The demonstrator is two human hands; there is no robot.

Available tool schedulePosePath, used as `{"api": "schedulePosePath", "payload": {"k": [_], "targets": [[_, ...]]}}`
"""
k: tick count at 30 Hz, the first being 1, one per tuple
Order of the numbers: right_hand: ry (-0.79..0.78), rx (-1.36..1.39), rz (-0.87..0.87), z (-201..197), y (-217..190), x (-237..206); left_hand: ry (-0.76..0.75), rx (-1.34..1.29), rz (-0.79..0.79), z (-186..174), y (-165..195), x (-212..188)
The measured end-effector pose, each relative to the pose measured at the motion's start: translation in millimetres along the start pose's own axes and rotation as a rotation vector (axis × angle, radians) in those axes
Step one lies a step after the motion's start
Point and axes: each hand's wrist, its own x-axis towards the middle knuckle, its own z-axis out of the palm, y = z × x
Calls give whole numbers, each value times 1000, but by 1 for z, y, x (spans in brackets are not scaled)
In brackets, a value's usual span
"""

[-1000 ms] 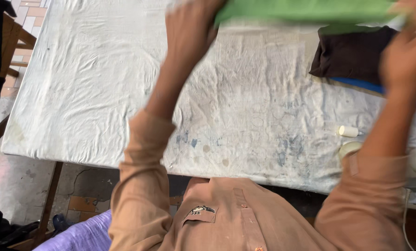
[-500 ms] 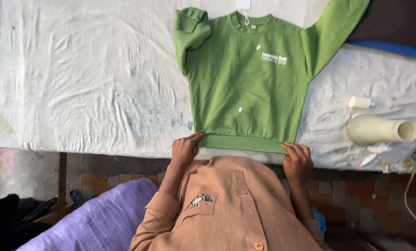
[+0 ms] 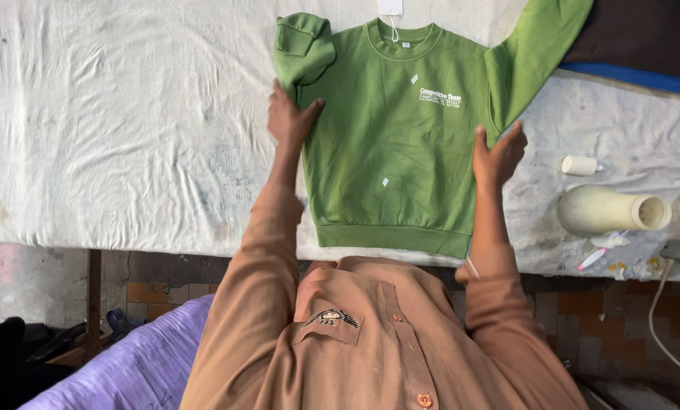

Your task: The person treats a stain on a blue sweatshirt, squeezing liquid from a small white bottle onto the spot and scrubbing it with a toothbrush, then folds the blue sweatshirt aside. They then spread out a brown hoodie, apply liquid to a spot and scrub it, fold it, and begin treating a green t-shirt.

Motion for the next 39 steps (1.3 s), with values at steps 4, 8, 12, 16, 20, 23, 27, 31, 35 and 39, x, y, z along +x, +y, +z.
{"api": "schedulePosePath", "payload": {"k": [4, 8, 12, 16, 20, 23, 27, 31, 35, 39], "targets": [[-140, -221, 319, 27, -11, 32, -19, -42, -286, 15, 14, 14], [-244, -339, 308, 16, 7, 34, 179, -33, -249, 0, -17, 8], [-81, -174, 101, -11, 2, -4, 384, 33, 207, -12, -29, -54], [-221, -34, -251, -1, -28, -88, -145, -35, 447, 21, -3, -157], [-365, -184, -382, 17, -29, -131, -411, 210, 680, 47, -6, -185], [-358, -282, -302, 3, 1, -122, -367, 338, 575, 35, -37, -166], [-361, -328, -278, -38, 32, -119, -270, 383, 509, 3, -62, -167], [-383, -154, -351, -67, 25, -149, -424, 284, 599, -16, -53, -203], [-592, -11, -646, -79, 13, -183, -643, 63, 973, -20, -39, -230], [-491, -48, -580, -83, 13, -193, -617, 83, 1022, -20, -38, -228]]}}
